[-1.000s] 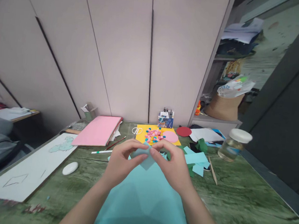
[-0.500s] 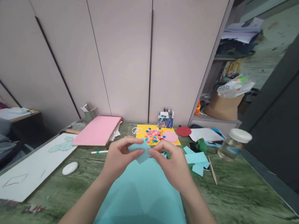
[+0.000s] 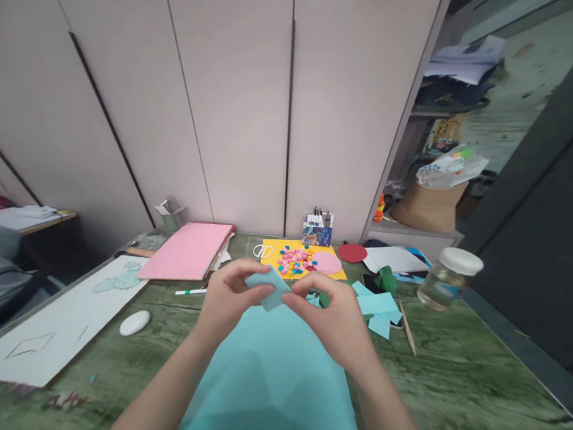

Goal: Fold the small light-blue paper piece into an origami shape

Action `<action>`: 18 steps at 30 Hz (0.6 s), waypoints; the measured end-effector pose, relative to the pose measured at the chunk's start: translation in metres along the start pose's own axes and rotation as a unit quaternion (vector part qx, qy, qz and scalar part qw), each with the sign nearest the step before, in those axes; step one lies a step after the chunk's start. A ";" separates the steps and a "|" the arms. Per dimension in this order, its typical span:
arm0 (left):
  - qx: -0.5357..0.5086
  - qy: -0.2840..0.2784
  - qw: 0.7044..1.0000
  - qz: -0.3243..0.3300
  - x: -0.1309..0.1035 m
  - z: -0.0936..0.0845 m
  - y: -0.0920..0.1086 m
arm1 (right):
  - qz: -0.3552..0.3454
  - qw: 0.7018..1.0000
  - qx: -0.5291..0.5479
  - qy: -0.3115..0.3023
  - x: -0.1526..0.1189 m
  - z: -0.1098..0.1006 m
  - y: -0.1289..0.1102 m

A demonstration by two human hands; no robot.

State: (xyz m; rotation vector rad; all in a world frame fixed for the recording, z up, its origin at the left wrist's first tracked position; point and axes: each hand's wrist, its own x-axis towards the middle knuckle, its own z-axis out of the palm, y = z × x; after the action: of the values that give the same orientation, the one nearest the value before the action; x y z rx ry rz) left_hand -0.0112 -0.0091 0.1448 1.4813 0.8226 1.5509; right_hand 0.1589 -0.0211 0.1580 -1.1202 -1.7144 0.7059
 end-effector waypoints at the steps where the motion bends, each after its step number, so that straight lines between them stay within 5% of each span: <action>1: -0.009 0.002 1.000 -0.002 0.000 0.000 -0.001 | 0.000 1.000 -0.001 0.000 -0.001 0.001 0.000; 18: -0.016 0.003 1.000 0.007 0.000 -0.002 -0.001 | -0.013 0.996 0.086 0.008 -0.001 0.004 0.008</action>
State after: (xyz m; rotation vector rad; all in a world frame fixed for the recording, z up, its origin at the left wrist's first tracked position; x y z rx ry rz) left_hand -0.0128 -0.0085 0.1439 1.4634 0.7875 1.5722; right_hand 0.1582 -0.0185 0.1489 -0.9785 -1.6196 0.8106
